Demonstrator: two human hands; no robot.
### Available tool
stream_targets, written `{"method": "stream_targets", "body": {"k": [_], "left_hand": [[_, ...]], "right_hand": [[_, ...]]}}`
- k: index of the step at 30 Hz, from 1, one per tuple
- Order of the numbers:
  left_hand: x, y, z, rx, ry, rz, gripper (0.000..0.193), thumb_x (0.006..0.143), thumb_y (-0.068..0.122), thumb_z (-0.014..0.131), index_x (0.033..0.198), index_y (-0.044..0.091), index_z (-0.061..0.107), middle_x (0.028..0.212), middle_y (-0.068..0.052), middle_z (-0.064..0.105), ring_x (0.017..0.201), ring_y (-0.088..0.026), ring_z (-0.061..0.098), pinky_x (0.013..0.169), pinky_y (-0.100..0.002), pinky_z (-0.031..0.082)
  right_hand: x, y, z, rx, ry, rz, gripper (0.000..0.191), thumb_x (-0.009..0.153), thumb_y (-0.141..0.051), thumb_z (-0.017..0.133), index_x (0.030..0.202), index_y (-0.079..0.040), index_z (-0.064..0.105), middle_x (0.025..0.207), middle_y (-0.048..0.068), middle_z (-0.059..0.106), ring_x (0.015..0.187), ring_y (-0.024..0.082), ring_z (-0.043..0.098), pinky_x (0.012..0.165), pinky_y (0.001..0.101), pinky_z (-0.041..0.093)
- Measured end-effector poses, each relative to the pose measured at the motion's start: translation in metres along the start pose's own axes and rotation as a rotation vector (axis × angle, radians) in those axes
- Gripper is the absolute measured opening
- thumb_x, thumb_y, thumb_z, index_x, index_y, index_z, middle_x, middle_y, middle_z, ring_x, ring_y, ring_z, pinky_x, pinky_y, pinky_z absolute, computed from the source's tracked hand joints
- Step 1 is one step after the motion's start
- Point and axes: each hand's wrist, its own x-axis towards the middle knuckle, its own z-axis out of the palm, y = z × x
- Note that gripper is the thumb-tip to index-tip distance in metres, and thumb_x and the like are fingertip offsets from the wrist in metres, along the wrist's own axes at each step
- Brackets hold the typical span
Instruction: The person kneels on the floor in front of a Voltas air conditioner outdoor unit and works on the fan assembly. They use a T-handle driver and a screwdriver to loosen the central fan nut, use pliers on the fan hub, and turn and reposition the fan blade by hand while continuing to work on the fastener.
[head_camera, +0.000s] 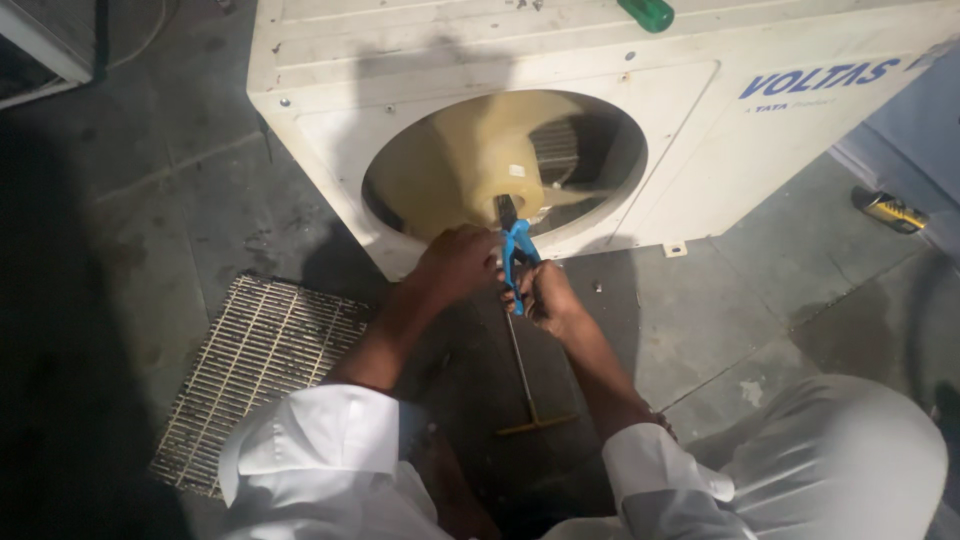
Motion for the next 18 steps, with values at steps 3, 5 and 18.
{"method": "stream_targets", "body": {"k": [3, 5, 18], "left_hand": [[0.009, 0.017, -0.019, 0.119, 0.3, 0.247, 0.035, 0.086, 0.01, 0.065, 0.121, 0.006, 0.071, 0.124, -0.015, 0.067, 0.125, -0.036, 0.061, 0.107, -0.049, 0.048], [0.017, 0.026, -0.03, 0.208, 0.279, 0.307, 0.033, 0.087, 0.009, 0.063, 0.12, 0.003, 0.069, 0.133, -0.014, 0.064, 0.137, -0.034, 0.054, 0.117, -0.048, 0.042], [0.033, 0.031, -0.034, 0.434, 0.247, 0.348, 0.043, 0.094, 0.015, 0.058, 0.133, -0.002, 0.066, 0.147, -0.017, 0.058, 0.147, -0.03, 0.044, 0.125, -0.044, 0.03]], "right_hand": [[-0.003, -0.001, 0.003, 0.001, -0.025, -0.015, 0.051, 0.065, 0.004, 0.045, 0.115, -0.003, 0.054, 0.094, 0.013, 0.061, 0.064, 0.026, 0.054, 0.057, 0.0381, 0.048], [-0.004, -0.001, 0.004, 0.004, -0.034, -0.024, 0.049, 0.066, 0.005, 0.046, 0.115, -0.003, 0.053, 0.094, 0.013, 0.061, 0.065, 0.026, 0.054, 0.057, 0.0378, 0.048], [0.004, 0.006, -0.007, 0.09, -0.045, 0.025, 0.048, 0.067, 0.005, 0.045, 0.115, 0.002, 0.051, 0.097, 0.016, 0.061, 0.067, 0.027, 0.054, 0.059, 0.0382, 0.049]]}}
